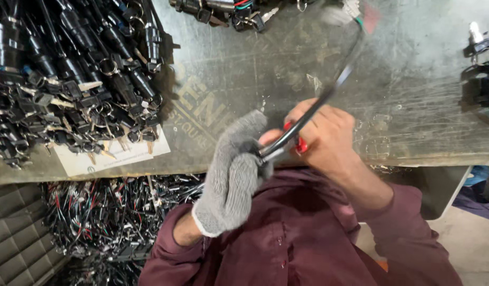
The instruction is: The person sits at a workbench and uses red-handled pliers to strip insulation from the ends of black wire harnesses, working on one cable at a time and setting finished harnesses onto a growing pile on the table.
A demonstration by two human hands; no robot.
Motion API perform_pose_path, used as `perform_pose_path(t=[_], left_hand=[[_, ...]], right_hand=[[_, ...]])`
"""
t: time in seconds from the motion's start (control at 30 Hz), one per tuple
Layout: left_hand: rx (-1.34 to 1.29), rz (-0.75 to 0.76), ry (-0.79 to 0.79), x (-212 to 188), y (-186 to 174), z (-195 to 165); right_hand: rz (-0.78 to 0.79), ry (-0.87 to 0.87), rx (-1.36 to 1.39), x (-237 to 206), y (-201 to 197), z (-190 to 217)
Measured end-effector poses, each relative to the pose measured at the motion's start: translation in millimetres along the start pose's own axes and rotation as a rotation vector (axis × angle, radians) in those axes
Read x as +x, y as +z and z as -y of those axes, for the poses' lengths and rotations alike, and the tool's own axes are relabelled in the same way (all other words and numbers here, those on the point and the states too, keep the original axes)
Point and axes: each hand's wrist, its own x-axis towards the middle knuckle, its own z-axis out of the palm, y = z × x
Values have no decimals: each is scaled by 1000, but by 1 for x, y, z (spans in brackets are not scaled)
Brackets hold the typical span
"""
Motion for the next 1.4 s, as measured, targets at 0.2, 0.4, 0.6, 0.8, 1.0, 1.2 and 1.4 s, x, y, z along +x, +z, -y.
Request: perform_pose_path(t=[0.2, 0.4, 0.6, 0.8, 1.0, 1.2, 1.4], left_hand=[[-202, 133, -15, 32, -32, 27], [-1071, 63, -761, 64, -21, 14], [-788, -114, -645, 52, -1, -5], [-570, -29, -637, 42, 5, -15], [-247, 50, -538, 38, 13, -15], [-162, 44, -425, 41, 8, -5], [-818, 121, -599, 55, -15, 10]], right_hand=[[83, -33, 81, -5, 5, -16], [221, 117, 164, -12, -8, -6], [166, 127, 143, -16, -8, 8], [236, 204, -32, -28, -14, 12], [223, 312, 5, -39, -10, 18], [87, 245, 248, -36, -10, 32], [170, 388, 22, -24, 3, 26]])
